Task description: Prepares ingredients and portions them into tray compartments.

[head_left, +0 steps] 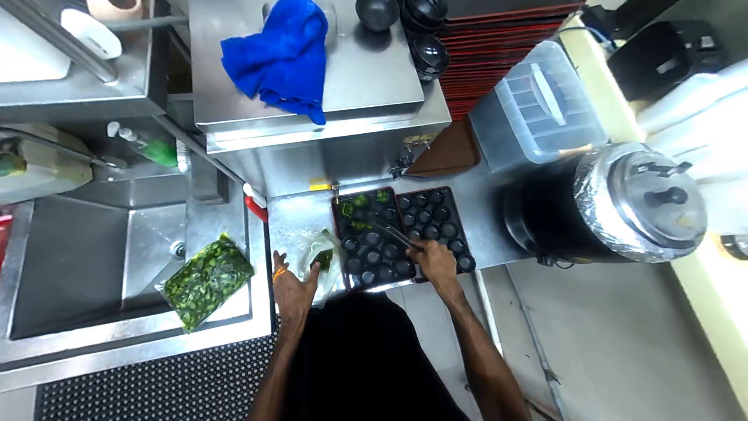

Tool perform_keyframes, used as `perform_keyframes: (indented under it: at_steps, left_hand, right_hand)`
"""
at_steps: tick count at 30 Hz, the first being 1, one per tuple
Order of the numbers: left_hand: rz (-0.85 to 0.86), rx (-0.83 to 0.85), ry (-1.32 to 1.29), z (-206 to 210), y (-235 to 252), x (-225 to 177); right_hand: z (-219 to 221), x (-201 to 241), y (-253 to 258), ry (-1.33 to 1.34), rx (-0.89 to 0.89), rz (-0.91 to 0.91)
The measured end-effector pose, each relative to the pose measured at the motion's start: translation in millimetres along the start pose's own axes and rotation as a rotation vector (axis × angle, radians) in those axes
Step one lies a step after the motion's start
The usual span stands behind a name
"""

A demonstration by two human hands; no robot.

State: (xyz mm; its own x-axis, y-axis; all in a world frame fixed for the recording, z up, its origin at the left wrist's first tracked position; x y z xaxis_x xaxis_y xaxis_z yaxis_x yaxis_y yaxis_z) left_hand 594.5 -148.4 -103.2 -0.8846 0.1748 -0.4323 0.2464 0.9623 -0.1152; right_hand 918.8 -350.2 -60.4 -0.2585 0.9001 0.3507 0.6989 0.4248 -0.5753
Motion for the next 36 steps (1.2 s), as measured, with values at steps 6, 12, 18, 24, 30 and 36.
perform_keyframes:
  at_steps: [6, 12, 18, 24, 30, 36]
  left_hand:
    - [0.015, 0.071, -0.036, 5, -1, -3]
    - [-0.027, 0.077, 0.010, 5, 0, 5]
    - [-0.075, 0.047, -0.011, 1, 4, -5]
    - [-0.032, -0.043, -0.021, -7, 14, -4]
    - [-0.021, -0.005, 0.016, -4, 17, -5]
    - [0.017, -0.004, 0.027, -2, 16, -1]
  right_hand:
    - [16, -3, -3, -0.103, 0.008, 0.046]
    - [13, -3, -9, -0.112, -0.010, 0.029]
    - [19, 14, -15, -0.052, 0.048, -0.063]
    - [14, 43, -44, 0.019, 0.149, -0.199]
    - [66, 87, -67, -0.176, 0.336, -0.261]
    - [142, 121, -60, -0.301, 0.345, -0.361]
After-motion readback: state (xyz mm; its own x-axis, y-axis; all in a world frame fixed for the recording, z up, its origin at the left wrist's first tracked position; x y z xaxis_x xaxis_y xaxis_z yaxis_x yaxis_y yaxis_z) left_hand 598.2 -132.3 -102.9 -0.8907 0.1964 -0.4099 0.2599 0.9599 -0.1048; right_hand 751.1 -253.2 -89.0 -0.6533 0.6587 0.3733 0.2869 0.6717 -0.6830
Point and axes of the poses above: each hand's wrist, its own y-axis towards the middle knuckle, its own z-axis out of the palm, x = y × z, the point moved 7 cm from there along y, towards the middle knuckle, and after that the axes turned 14 degrees about y, right-handed, at the moved point
